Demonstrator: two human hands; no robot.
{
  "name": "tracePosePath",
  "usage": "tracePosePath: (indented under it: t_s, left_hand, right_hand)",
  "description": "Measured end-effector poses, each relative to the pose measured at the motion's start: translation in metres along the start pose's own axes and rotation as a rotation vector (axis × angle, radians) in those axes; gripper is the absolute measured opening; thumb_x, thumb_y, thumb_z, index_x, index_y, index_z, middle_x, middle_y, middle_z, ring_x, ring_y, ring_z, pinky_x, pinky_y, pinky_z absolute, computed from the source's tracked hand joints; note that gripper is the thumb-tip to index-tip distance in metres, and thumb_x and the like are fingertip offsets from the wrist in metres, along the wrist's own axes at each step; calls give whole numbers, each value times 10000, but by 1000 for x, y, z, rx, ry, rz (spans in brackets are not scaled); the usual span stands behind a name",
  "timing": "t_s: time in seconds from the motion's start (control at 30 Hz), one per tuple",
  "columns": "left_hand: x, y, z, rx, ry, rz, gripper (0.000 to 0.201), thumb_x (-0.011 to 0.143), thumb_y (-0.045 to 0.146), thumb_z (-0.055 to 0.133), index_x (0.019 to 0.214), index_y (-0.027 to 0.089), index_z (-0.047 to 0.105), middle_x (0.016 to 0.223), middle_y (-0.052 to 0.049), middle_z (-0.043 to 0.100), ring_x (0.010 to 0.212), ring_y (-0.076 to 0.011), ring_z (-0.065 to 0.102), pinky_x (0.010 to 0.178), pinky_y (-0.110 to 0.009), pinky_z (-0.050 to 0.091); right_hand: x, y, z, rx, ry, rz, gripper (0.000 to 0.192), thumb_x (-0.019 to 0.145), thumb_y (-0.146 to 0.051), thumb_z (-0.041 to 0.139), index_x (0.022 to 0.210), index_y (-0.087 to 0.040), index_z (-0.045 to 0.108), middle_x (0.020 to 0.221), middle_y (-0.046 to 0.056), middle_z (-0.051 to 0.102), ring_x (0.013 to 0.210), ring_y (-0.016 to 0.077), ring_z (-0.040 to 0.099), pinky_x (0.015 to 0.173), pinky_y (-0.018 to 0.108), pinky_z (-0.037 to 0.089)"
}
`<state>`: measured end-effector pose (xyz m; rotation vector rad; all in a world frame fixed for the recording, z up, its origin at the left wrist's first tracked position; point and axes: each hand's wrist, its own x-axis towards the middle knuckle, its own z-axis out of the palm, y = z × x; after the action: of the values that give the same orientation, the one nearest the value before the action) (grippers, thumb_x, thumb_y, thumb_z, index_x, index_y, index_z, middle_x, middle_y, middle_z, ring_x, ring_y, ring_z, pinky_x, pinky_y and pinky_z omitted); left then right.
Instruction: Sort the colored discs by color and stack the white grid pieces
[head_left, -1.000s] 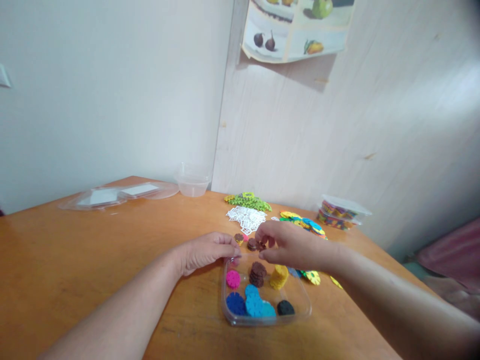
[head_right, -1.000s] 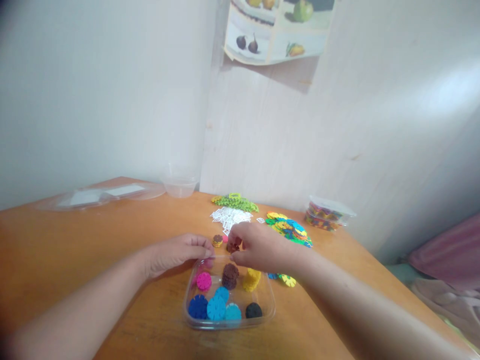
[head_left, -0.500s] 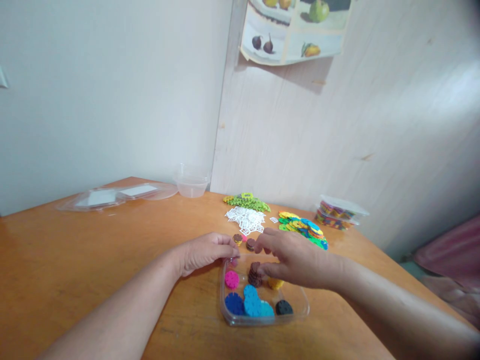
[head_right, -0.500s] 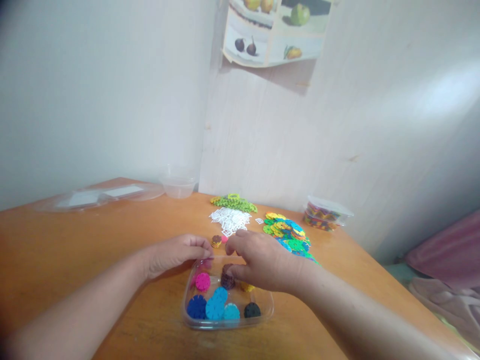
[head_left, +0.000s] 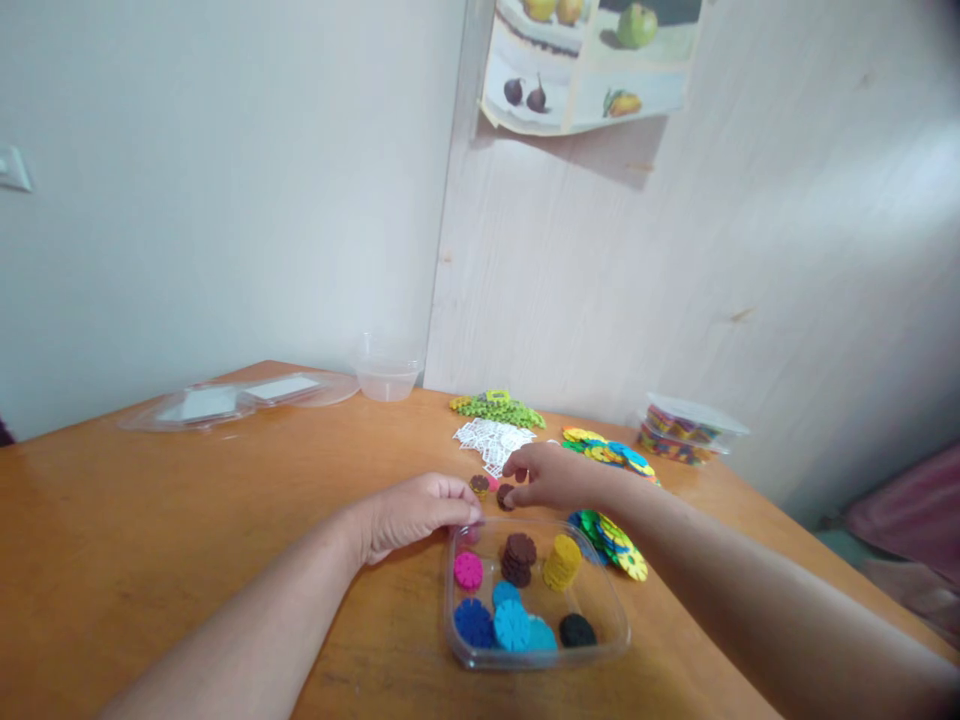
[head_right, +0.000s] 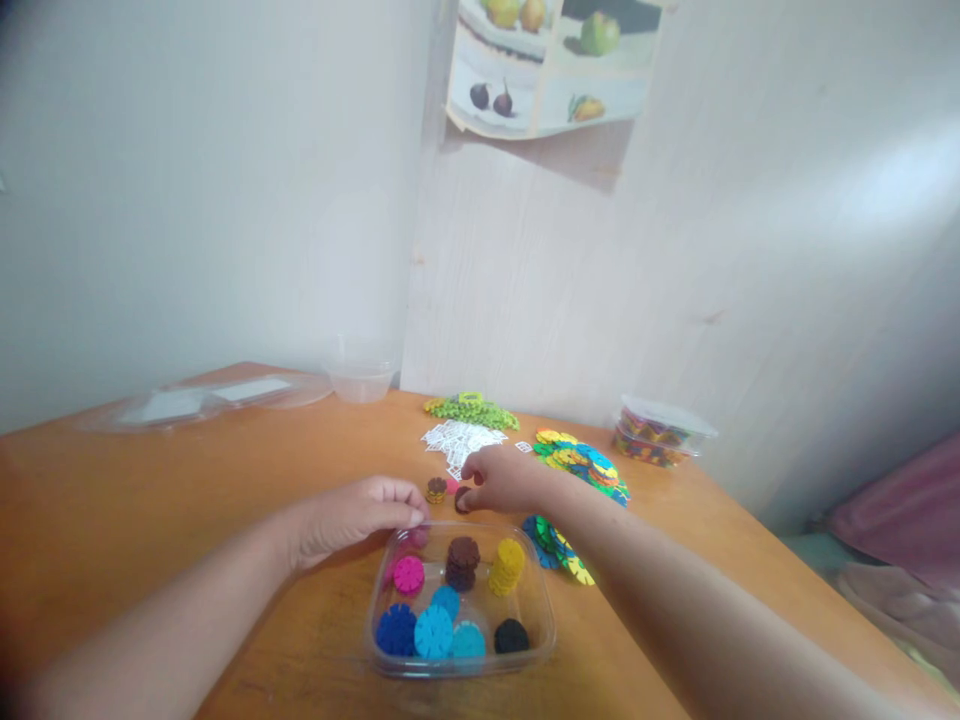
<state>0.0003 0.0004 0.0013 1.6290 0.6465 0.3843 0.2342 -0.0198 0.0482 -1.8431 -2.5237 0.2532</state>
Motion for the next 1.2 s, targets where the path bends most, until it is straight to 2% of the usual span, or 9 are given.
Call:
tracePosePath:
  t_s: [0.27,0.4,0.53,0.67,0.8,1.03,1.2]
  left_hand:
    - [0,0,0,33,14,6,265,748,380,627,858,144,676,862,-46,708,835,-186,594,803,-305,410]
    - [1,-1,0,27,10,10,255,753,375,628,850,145,676,860,-49,711,837,-188,602,813,-311,412]
    - [1,-2,0,-1,-2,17,246,756,372,637,833,142,680,858,-58,713,832,-191,611,814,-313,418]
    - [1,-2,0,-41,-7,21,237,751,364,654,823,140,682,860,-63,712,801,-182,605,792,-306,426]
    - [2,-4,0,-45,-3,29,221,759,349,652,821,140,685,861,-62,707,796,-176,603,799,-305,429]
    - [2,-2,0,-40,1,14,215,763,351,658,826,145,674,854,-62,709,805,-181,612,780,-299,433]
    - [2,-2,-1,-49,-1,18,230,751,362,674,825,145,680,850,-59,713,790,-177,611,776,-294,432]
  right_hand:
    - [7,-2,5,20,-25,32,262,714,-407,692,918,-250,741,917,12,715,799,178,627,641,245,415]
    - [3,0,0,67,20,40,215,731,-299,664,922,-225,726,897,20,709,788,166,617,657,243,422]
    - [-17,-6,-10,148,104,-14,189,773,-281,630,932,-213,703,868,20,686,754,150,593,640,243,425]
    - [-50,-23,-18,133,159,-145,198,800,-289,633,984,-253,695,921,17,669,820,157,583,716,267,439]
    - [-73,-36,-17,80,171,-225,196,813,-269,630,1000,-272,689,996,20,637,915,170,575,798,293,443]
    - [-79,-39,-6,30,174,-241,216,822,-279,634,1030,-265,686,1012,31,617,910,173,576,809,314,451]
    - [-77,-37,-9,25,202,-216,285,835,-355,631,1103,-261,660,1051,44,623,946,194,577,827,334,449]
